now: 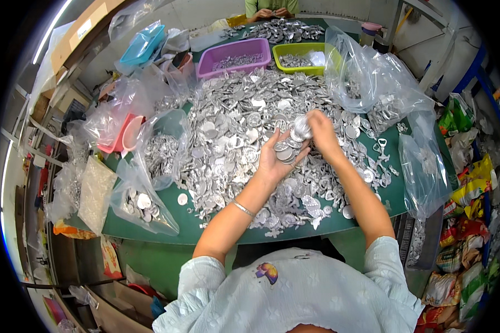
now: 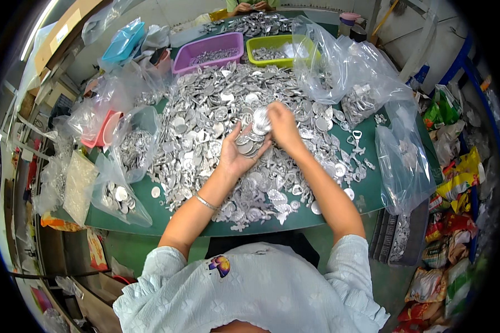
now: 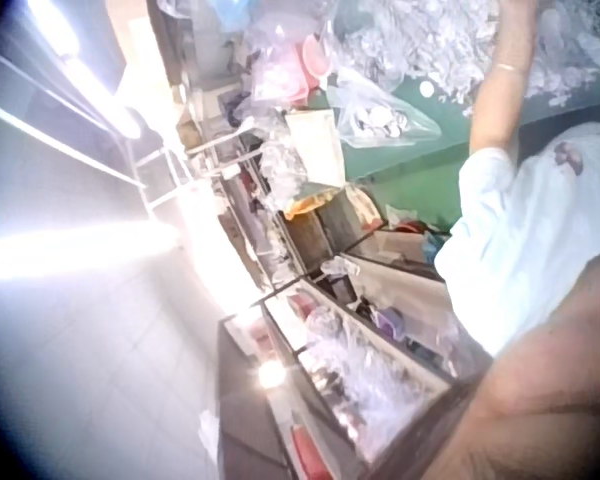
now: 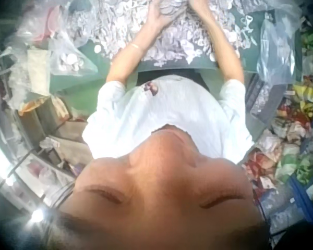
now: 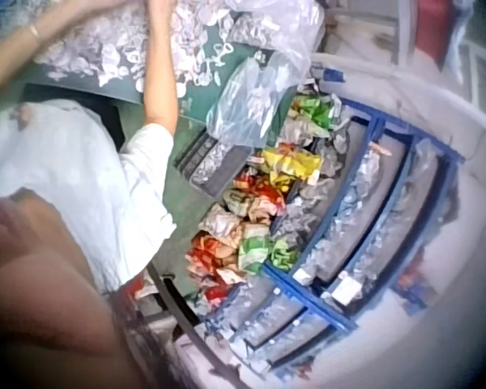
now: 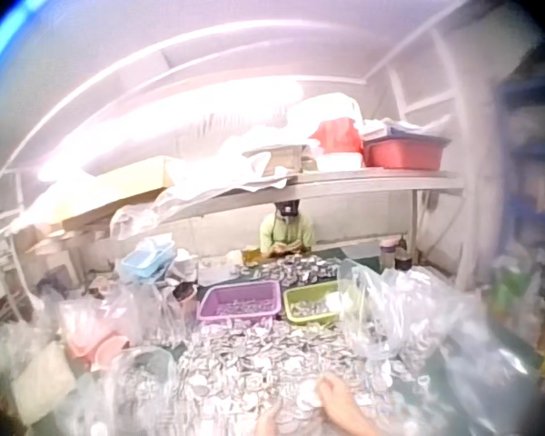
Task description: The person sorts and organizes small silver-colored metallic parts from a large pile on a table, picking them up by hand and grouping them before placing them into plastic bags.
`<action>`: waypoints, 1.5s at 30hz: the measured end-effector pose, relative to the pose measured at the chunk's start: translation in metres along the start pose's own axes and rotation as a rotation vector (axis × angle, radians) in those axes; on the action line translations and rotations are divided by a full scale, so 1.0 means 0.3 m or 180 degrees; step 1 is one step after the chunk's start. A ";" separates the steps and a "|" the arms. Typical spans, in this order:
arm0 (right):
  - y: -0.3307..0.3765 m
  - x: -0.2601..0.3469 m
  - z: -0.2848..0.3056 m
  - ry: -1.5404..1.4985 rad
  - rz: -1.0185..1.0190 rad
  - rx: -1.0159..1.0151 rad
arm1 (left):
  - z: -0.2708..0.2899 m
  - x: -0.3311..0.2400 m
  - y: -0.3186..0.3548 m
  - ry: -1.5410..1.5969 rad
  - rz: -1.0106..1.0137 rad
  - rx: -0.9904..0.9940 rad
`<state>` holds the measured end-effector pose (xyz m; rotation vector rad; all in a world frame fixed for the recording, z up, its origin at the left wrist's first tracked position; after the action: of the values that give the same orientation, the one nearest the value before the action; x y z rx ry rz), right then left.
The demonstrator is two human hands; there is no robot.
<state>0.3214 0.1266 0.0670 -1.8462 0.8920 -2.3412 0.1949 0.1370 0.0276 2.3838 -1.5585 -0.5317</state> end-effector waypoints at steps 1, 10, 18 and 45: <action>0.042 0.061 -0.027 0.0937 0.0647 0.0231 | 0.006 0.012 0.015 0.0068 -0.0001 0.0072; 0.331 0.316 -0.130 0.2447 0.1691 0.0396 | 0.106 0.168 0.117 -0.0335 -0.0317 0.0574; 0.423 0.288 -0.126 0.0201 0.1170 0.0071 | 0.310 0.006 0.514 0.0933 -0.1318 -0.0303; 0.301 0.129 -0.025 0.1365 0.0608 0.0193 | 0.067 -0.110 0.399 -0.6121 -0.3484 -0.1997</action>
<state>0.2746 0.0402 0.0599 -1.1912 0.9646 -2.6446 0.0752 0.1191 0.0621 1.4721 0.3305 -3.2826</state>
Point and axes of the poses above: each hand's wrist, its own y-axis away from the middle knuckle, its own z-axis out of the back of the hand, x = y × z, the point moved 5 cm from there along -y, towards the middle knuckle, and after that the axes turned 13 degrees about z, right-handed, at the moved point
